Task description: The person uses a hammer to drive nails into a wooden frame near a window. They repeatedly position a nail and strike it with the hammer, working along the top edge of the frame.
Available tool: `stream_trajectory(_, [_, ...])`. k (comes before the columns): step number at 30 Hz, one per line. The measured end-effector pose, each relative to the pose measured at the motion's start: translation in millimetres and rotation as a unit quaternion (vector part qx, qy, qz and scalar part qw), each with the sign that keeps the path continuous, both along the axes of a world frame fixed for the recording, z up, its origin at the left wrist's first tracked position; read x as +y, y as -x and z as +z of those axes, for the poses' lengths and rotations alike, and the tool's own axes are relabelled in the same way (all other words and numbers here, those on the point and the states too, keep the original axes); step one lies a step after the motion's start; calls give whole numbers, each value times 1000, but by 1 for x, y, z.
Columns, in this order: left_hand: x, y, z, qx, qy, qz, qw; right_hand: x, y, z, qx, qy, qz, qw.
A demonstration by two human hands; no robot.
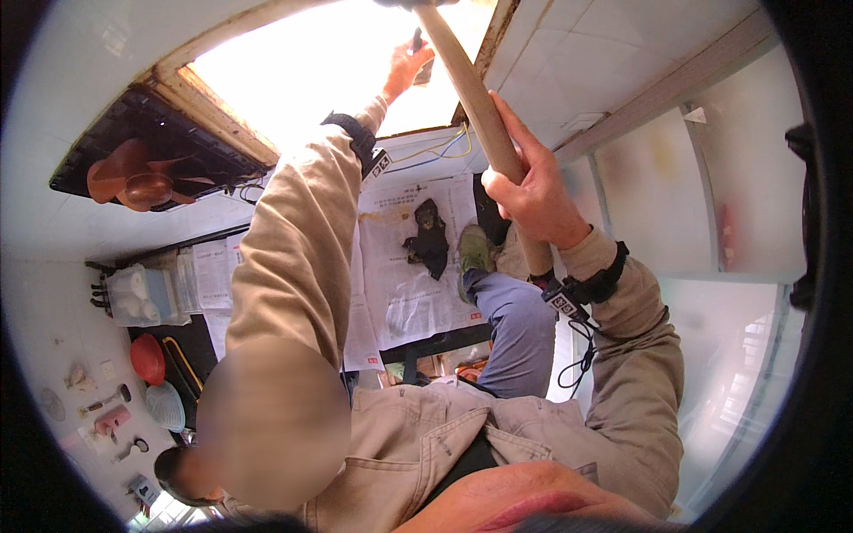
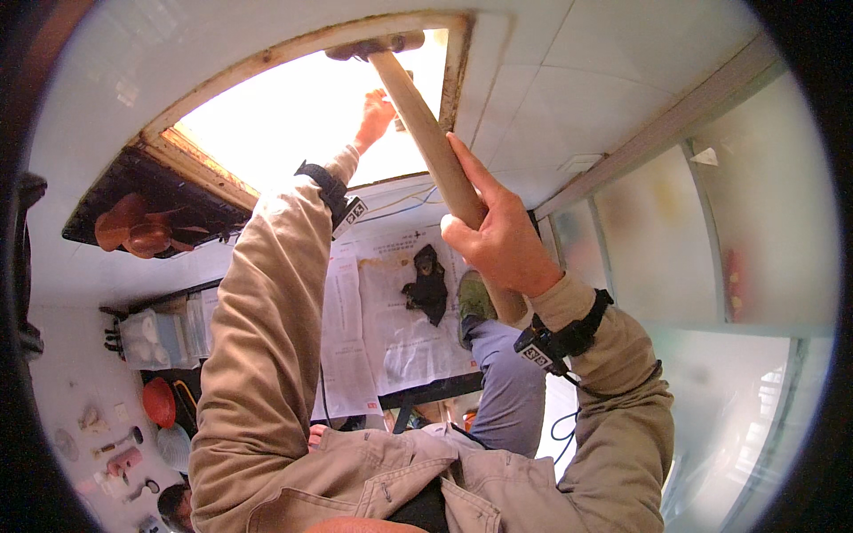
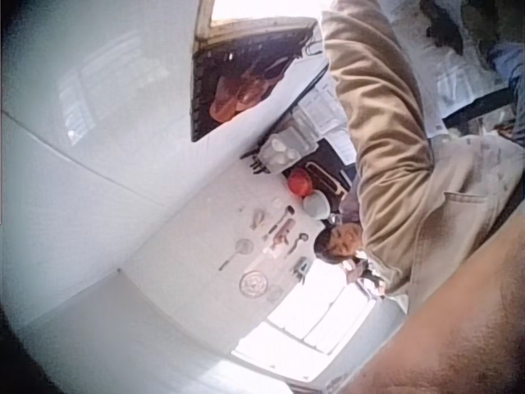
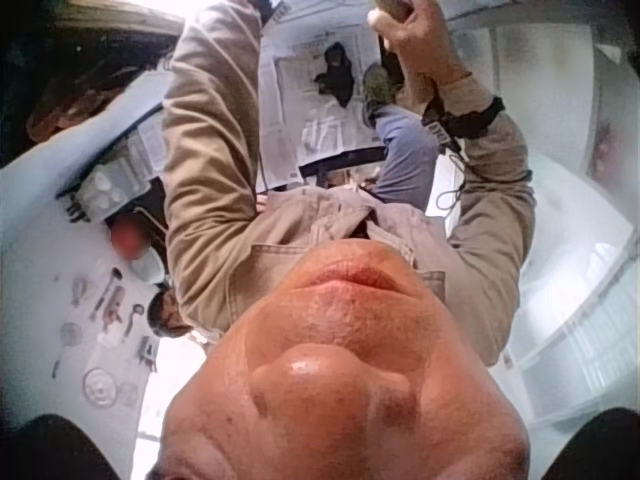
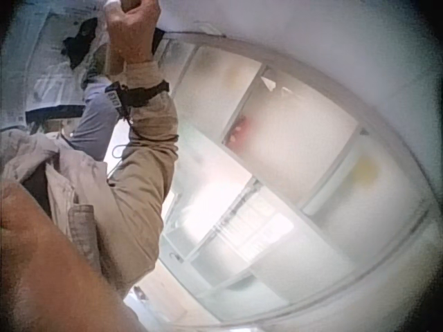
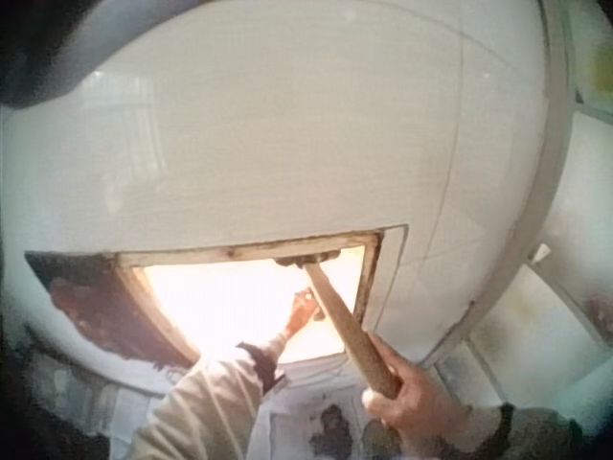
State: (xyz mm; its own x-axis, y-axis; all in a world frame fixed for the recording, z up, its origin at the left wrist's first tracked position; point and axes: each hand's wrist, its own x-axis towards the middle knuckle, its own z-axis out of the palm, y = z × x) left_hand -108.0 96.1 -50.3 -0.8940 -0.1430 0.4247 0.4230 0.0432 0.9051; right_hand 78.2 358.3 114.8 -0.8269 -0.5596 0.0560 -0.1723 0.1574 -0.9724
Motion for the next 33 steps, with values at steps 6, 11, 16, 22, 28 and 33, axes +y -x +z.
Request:
stream_trajectory(6, [3, 9, -2, -2, 0, -8, 1000, 8, 3, -3, -153, 79, 89, 981])
stream_trajectory(11, [3, 2, 0, 33, -33, -23, 999, 3, 4, -8, -183, 107, 78, 974])
stream_trajectory(16, [0, -10, 15, -53, 46, -1, 998, -3, 5, -7, -255, 191, 67, 945])
stream_trajectory(22, [8, -16, 23, -45, 46, 2, 998, -8, 11, -2, -337, 285, 44, 896])
stream_trajectory(28, [8, -14, 20, 2, 14, -18, 1000, -6, 7, -3, -321, 236, 69, 915])
stream_trajectory(33, [10, -17, 22, 12, -4, -23, 1000, -2, 12, -3, -371, 285, 67, 881])
